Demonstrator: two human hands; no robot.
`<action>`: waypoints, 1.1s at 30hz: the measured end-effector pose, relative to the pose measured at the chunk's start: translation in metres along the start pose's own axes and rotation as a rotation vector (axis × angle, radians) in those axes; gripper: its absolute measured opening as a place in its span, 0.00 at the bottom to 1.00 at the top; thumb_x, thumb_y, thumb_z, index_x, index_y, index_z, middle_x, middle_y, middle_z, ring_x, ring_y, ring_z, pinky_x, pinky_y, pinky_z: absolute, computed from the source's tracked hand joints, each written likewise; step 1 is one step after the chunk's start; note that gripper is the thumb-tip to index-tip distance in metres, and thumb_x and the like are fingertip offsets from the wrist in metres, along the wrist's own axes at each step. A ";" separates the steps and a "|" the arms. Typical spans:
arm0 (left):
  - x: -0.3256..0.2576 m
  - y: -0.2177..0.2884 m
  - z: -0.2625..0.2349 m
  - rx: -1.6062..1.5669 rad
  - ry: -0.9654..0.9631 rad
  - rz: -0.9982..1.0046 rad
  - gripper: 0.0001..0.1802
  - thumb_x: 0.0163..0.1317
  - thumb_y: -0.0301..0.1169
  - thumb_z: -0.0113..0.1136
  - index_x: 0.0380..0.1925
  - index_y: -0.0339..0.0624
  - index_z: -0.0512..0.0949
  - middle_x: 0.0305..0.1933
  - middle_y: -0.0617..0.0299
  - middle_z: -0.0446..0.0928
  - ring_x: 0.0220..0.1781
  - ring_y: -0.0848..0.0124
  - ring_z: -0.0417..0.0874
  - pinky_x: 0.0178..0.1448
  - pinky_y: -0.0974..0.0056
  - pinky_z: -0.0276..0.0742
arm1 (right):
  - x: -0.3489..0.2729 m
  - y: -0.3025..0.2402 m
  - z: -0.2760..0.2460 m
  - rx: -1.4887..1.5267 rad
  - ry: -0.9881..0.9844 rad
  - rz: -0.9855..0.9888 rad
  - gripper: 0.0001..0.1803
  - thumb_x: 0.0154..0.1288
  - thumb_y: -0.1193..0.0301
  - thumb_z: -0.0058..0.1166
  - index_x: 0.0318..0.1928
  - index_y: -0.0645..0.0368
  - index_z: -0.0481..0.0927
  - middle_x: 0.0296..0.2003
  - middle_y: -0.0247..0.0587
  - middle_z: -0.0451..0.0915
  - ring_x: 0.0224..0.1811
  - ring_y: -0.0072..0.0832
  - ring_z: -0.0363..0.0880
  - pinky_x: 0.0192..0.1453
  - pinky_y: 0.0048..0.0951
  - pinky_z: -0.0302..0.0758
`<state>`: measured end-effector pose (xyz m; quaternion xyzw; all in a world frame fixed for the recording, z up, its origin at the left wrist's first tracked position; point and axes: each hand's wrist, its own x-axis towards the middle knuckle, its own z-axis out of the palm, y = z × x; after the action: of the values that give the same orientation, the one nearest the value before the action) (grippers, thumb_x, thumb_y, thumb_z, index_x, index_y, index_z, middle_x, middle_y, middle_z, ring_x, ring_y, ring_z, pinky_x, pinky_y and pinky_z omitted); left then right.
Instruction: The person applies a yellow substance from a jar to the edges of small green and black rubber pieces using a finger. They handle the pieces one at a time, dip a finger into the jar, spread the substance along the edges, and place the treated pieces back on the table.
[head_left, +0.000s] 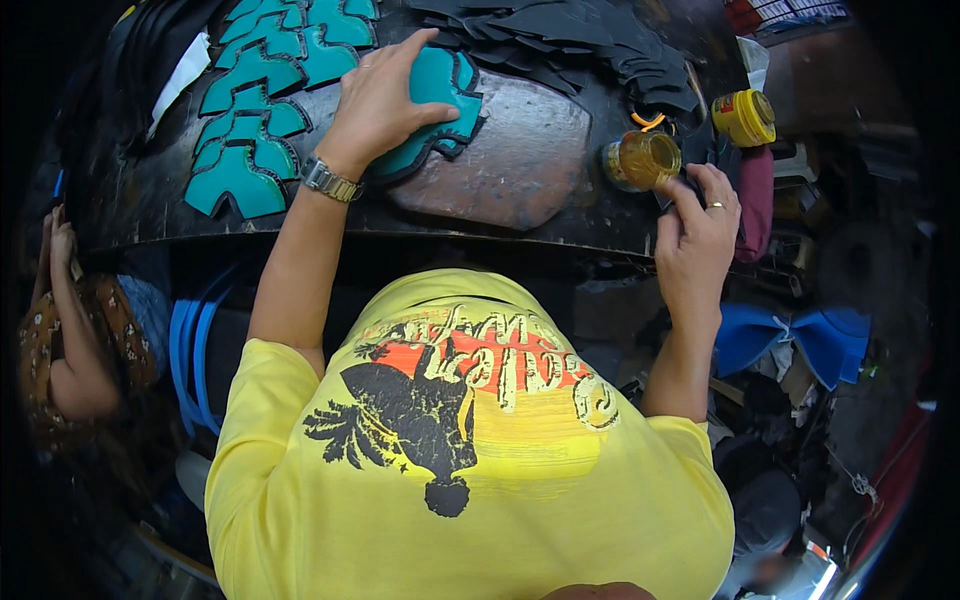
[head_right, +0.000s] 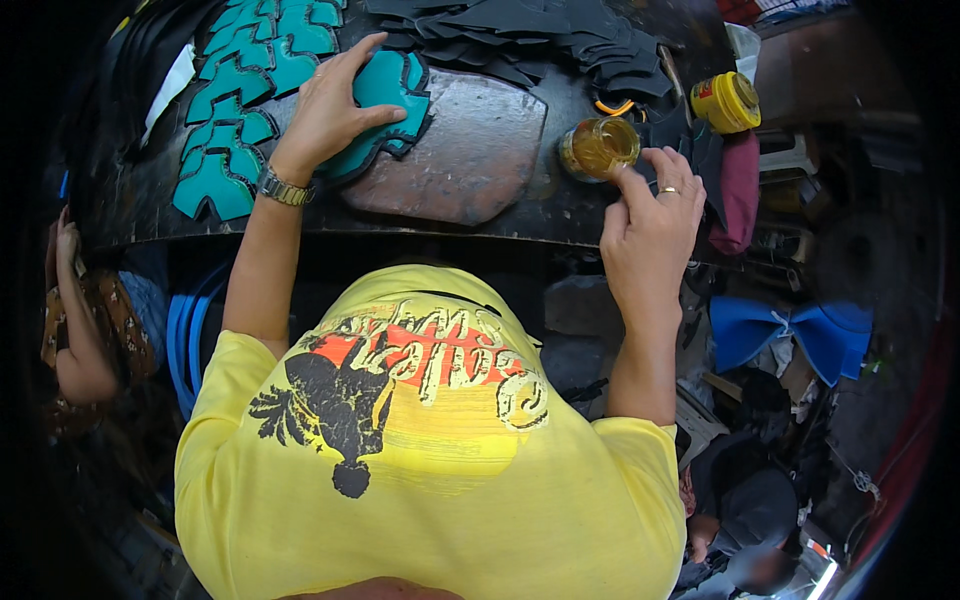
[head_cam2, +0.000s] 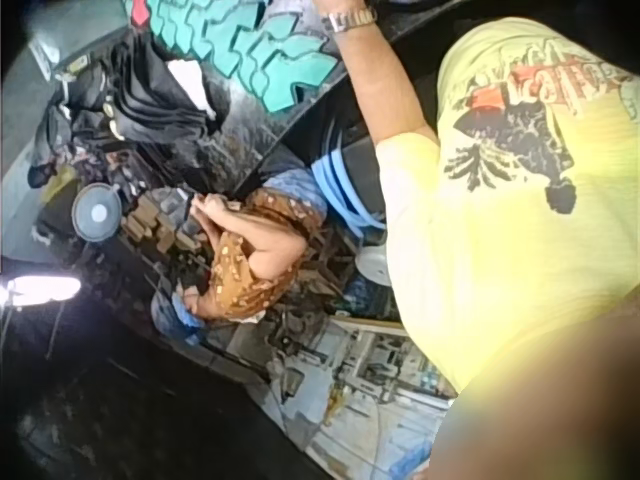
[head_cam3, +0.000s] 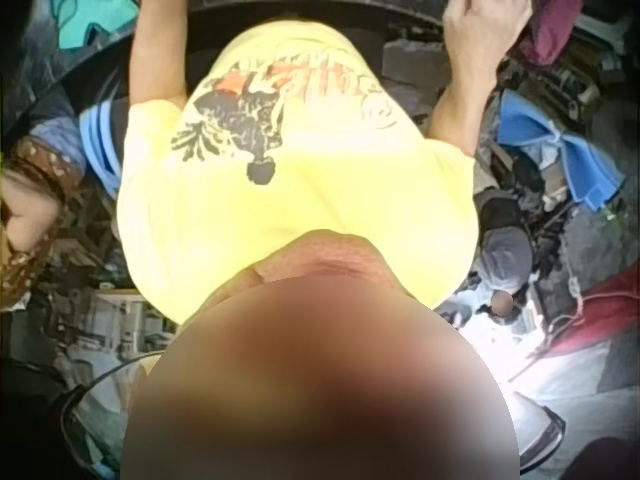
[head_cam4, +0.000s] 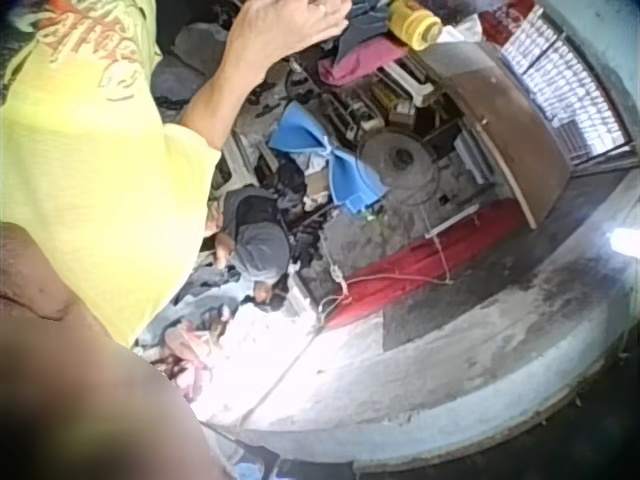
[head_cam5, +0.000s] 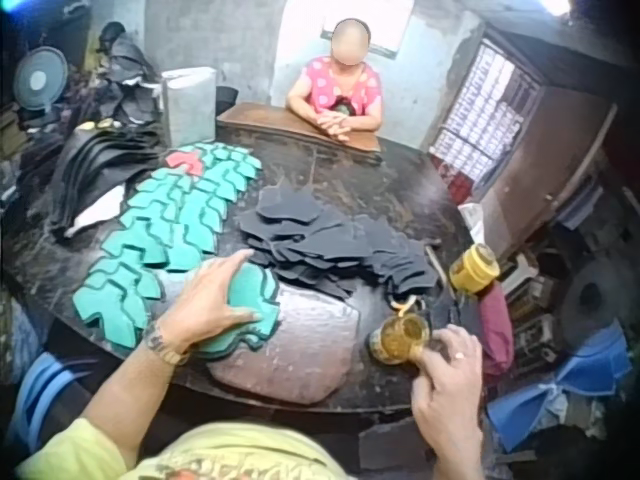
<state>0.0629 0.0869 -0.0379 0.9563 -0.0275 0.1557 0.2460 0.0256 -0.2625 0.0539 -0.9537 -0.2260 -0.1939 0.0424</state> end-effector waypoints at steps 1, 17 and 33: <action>0.000 0.001 0.000 -0.028 0.030 0.024 0.51 0.45 0.44 0.79 0.71 0.56 0.64 0.63 0.49 0.74 0.65 0.50 0.74 0.67 0.48 0.69 | 0.000 -0.003 -0.006 0.161 0.017 -0.003 0.16 0.59 0.81 0.54 0.49 0.60 0.83 0.54 0.49 0.75 0.62 0.44 0.73 0.67 0.44 0.67; -0.023 0.055 -0.026 -1.239 -0.278 -0.118 0.15 0.68 0.33 0.64 0.50 0.36 0.80 0.38 0.67 0.82 0.36 0.81 0.83 0.41 0.72 0.81 | 0.028 -0.043 0.032 1.116 0.154 0.003 0.27 0.56 0.86 0.51 0.58 0.59 0.81 0.63 0.43 0.70 0.65 0.36 0.70 0.70 0.35 0.65; -0.039 0.085 -0.032 -1.436 -0.480 -0.138 0.23 0.69 0.30 0.62 0.62 0.36 0.73 0.51 0.64 0.81 0.47 0.81 0.81 0.50 0.74 0.81 | 0.037 -0.052 0.049 1.055 0.027 -0.133 0.34 0.53 0.88 0.48 0.61 0.51 0.81 0.63 0.45 0.70 0.62 0.36 0.72 0.65 0.34 0.69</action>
<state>0.0059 0.0264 0.0157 0.5684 -0.1150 -0.1287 0.8045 0.0500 -0.1925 0.0225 -0.7840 -0.3522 -0.0683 0.5067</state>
